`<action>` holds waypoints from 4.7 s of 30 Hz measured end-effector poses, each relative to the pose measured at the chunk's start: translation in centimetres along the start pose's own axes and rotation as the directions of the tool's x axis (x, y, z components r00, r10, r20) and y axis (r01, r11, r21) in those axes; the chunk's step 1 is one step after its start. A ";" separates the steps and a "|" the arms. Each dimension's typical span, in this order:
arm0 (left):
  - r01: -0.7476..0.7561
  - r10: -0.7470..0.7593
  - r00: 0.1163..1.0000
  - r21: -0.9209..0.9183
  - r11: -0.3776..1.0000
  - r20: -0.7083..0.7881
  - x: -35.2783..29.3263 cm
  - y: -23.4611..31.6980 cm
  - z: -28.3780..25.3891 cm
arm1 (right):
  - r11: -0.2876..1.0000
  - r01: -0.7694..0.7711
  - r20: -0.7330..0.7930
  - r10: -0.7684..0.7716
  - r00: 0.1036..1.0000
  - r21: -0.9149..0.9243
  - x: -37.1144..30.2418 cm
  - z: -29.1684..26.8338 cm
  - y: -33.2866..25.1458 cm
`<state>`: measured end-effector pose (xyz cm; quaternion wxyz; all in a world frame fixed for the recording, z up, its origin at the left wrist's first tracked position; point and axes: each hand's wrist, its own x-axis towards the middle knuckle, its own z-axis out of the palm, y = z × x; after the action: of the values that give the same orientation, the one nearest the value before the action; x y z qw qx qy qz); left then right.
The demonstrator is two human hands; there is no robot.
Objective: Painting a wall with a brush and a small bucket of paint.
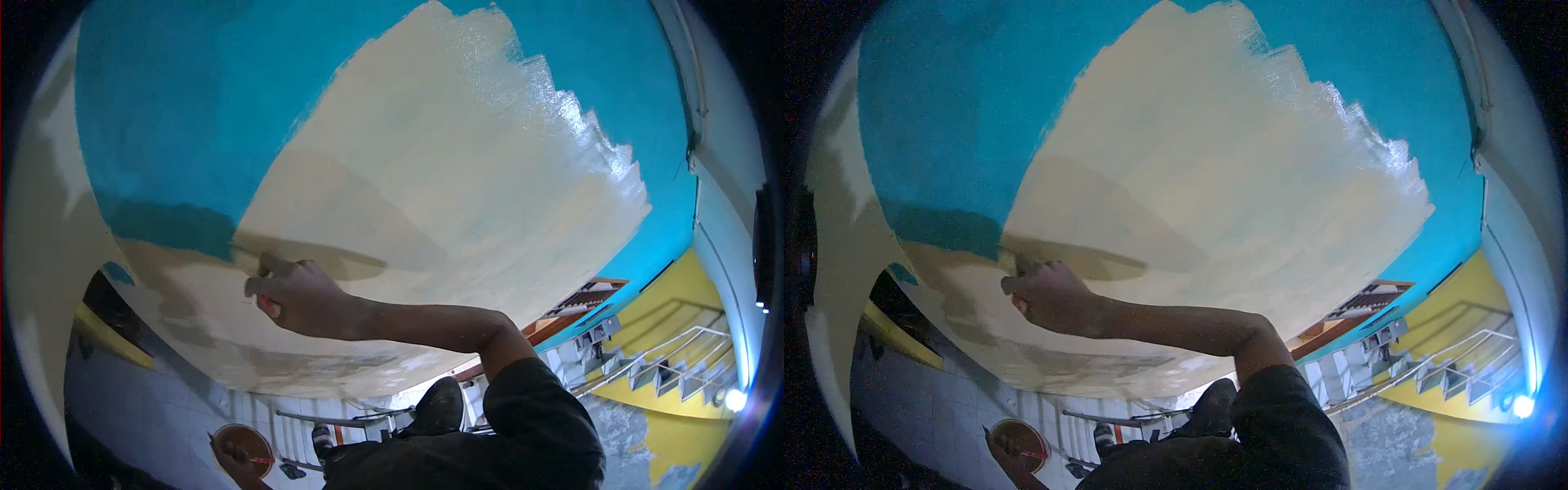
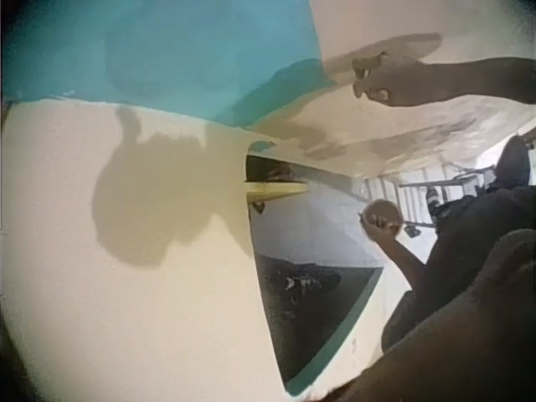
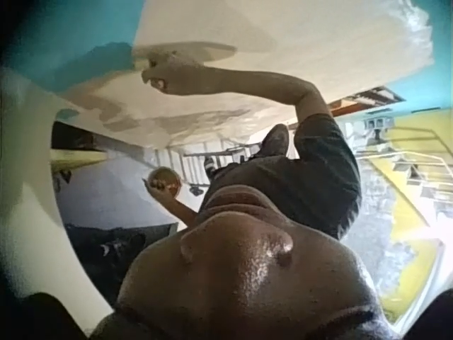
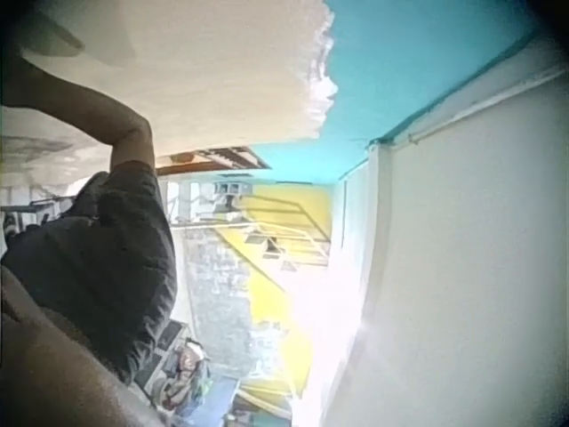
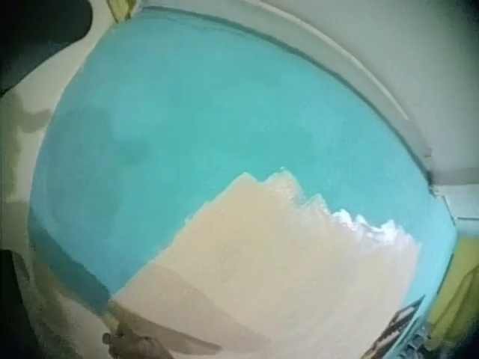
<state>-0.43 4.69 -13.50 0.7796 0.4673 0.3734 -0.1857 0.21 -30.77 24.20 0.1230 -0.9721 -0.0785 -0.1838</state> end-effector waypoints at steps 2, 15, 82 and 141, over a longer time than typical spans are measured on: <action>-0.868 0.738 0.497 0.241 0.435 0.457 -0.5 -3.0 -1.4 | 1.000 0.009 -0.037 -0.009 0.999 0.016 -0.5 -1.9 -1.5; 0.099 -0.057 0.979 -0.210 0.973 0.197 -4.5 -1.8 5.9 | 0.999 0.039 -0.158 -0.035 0.987 0.021 0.7 5.8 1.3; 0.060 -0.107 0.939 0.150 0.987 0.327 -0.8 -2.2 16.6 | 0.519 0.043 -0.194 -0.392 0.899 -0.854 -6.0 -19.8 1.3; -0.100 0.029 0.965 0.268 0.958 0.259 4.9 -9.6 13.5 | 0.760 0.275 -0.014 -0.349 0.937 -0.589 1.9 -12.6 -3.0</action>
<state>2.11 -11.47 -19.03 0.7530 0.5568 0.2255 -0.2687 -2.86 -31.11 36.92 -0.2057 -0.9229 -0.1721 -0.2763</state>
